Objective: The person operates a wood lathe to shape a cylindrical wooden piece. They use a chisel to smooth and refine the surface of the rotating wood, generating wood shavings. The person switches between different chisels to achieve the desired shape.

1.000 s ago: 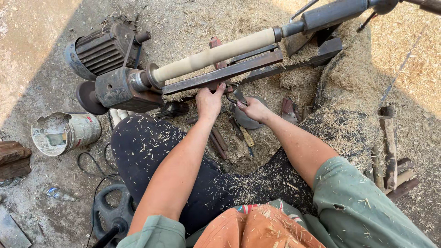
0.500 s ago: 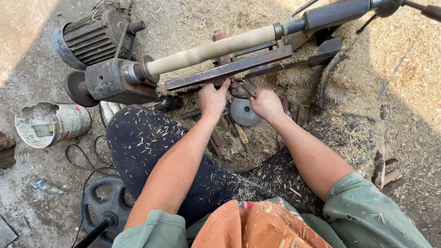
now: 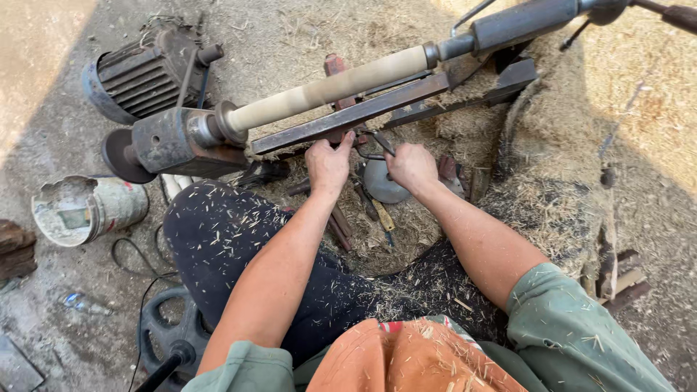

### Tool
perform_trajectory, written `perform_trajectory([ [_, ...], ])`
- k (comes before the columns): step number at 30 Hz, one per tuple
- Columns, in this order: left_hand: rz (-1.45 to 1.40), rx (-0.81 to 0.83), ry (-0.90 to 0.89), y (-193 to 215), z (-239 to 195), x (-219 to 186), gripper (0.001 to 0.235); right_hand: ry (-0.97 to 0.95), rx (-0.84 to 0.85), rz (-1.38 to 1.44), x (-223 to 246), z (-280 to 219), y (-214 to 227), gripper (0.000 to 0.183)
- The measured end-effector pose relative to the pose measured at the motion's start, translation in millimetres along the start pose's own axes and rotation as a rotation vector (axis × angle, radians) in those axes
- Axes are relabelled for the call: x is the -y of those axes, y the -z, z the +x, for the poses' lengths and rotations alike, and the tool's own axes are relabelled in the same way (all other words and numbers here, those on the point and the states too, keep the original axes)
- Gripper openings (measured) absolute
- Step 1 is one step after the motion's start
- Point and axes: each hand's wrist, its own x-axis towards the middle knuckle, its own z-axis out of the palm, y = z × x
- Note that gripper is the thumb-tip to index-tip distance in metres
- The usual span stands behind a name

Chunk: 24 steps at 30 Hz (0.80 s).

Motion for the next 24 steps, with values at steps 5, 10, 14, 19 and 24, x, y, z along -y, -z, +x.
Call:
perform_trajectory([
  [5,0.016,-0.073,-0.079,-6,-2,1,0.062,0.017,-0.021,-0.01,2,-2,-2,0.042],
  [10,0.082,-0.028,-0.047,-7,0,1,0.066,-0.113,-0.043,0.068,-12,18,-24,0.049],
  [14,0.039,0.023,-0.027,-4,1,-1,0.067,-0.231,-0.193,0.236,-17,32,-48,0.045],
  [19,0.056,-0.027,-0.093,-1,-1,-1,0.069,-0.554,-0.306,0.42,13,26,-53,0.045],
  [24,0.038,0.052,-0.013,6,-6,-8,0.066,-0.601,-0.369,0.458,21,24,-58,0.05],
])
